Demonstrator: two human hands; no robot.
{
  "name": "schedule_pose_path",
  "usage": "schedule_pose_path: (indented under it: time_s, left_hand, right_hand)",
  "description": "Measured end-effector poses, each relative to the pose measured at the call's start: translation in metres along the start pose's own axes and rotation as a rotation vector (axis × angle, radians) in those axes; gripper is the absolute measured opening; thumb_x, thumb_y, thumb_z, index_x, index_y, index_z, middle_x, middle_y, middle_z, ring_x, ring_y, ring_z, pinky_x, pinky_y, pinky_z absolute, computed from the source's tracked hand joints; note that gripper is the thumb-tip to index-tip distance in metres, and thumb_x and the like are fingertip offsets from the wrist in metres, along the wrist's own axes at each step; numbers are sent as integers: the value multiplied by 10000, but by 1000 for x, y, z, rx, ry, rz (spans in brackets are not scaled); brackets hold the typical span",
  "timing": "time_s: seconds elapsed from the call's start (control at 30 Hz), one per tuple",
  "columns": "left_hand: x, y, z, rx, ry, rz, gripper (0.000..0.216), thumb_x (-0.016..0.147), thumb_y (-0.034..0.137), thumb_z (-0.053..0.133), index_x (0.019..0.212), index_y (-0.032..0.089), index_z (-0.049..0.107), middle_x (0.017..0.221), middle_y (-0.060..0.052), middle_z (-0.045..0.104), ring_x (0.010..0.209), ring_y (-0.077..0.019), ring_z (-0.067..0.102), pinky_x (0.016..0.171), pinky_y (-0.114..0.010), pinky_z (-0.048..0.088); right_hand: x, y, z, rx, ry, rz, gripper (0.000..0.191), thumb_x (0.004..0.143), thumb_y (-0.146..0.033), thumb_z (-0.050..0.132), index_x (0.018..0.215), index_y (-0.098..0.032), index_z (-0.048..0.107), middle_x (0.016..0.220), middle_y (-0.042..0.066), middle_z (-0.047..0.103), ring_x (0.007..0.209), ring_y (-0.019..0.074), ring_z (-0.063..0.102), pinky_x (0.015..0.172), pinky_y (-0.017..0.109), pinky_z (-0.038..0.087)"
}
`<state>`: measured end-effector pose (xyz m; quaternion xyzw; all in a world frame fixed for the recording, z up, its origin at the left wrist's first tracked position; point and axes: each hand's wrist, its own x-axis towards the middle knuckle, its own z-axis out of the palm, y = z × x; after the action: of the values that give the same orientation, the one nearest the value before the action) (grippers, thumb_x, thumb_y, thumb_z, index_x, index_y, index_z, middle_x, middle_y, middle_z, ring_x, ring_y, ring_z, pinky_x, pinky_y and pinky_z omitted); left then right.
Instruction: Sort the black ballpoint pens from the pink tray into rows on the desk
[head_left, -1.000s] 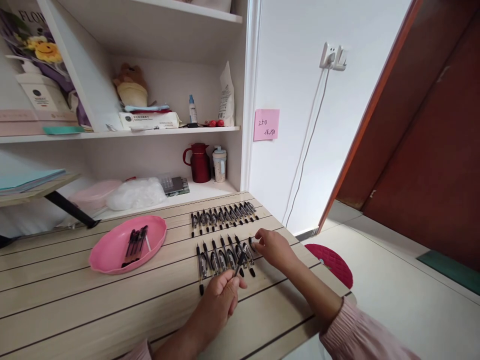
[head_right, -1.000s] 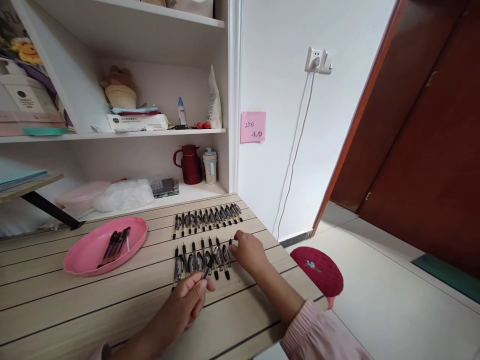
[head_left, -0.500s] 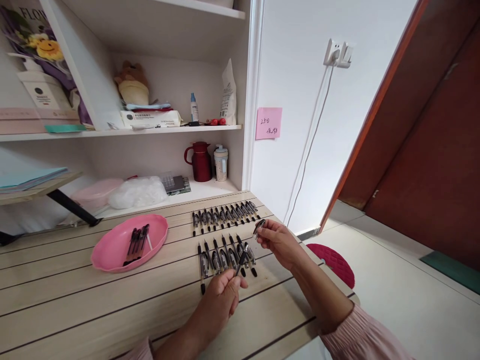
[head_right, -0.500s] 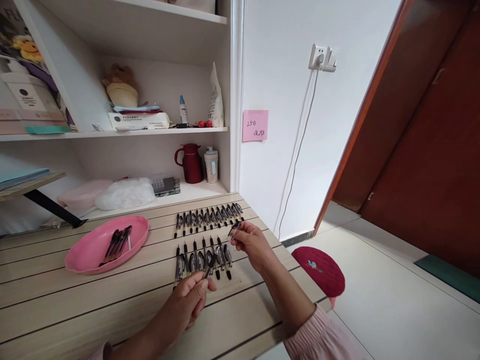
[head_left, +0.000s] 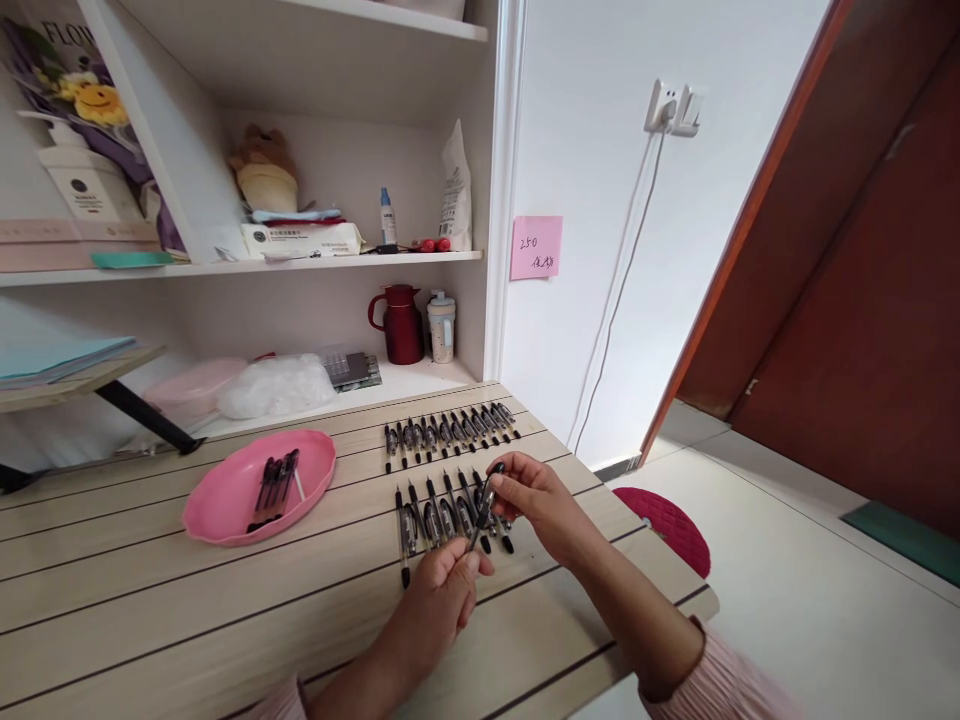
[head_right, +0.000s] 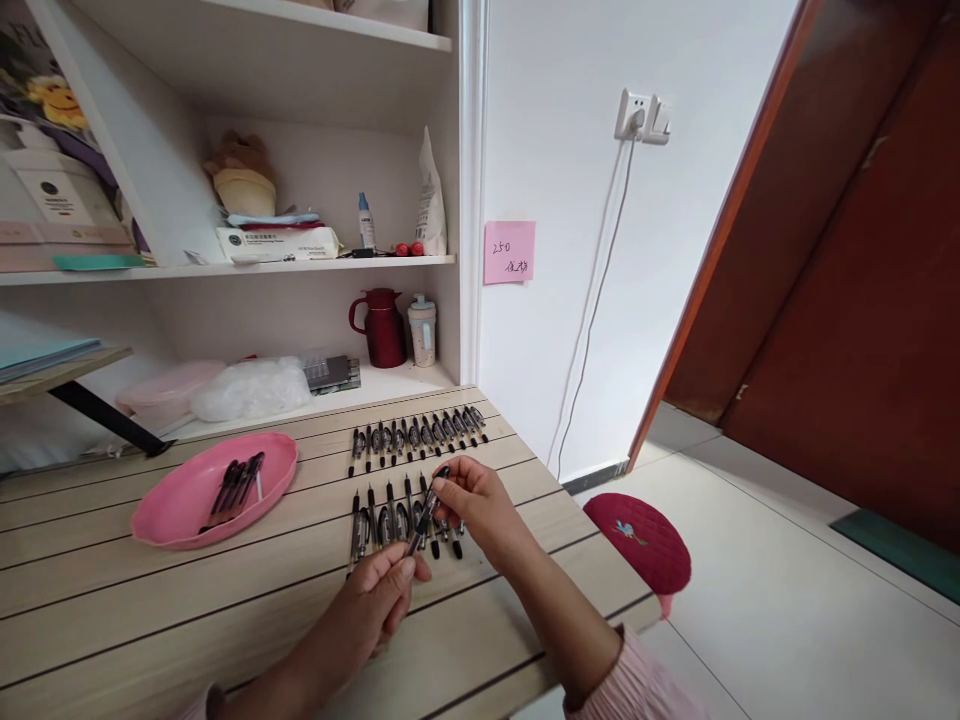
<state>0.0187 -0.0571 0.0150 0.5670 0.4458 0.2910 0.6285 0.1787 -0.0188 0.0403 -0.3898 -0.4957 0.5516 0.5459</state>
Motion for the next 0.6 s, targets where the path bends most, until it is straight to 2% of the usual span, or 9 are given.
schedule_pose_path:
  time_s: [0.3,0.6]
  left_hand:
    - [0,-1,1,-24,2,20,245,802,402,382,795,174,471,399,115,310,308,-36,160,370,-195,110]
    - [-1,5,0,-52,-8,51,235,795,399,409,794,170,462,392,125,275,299,-33,182,362,-190,108]
  right_hand:
    - [-3,15,9,-59,-21,-18,261,669,-369,628,831,-188,532,491,-78,459,417,71,449,379,182,311]
    - [-11,10,19,-50,34,-72,235,691,-357,612,834,-186,538,534,-68,448,447,67,464,397,177,317]
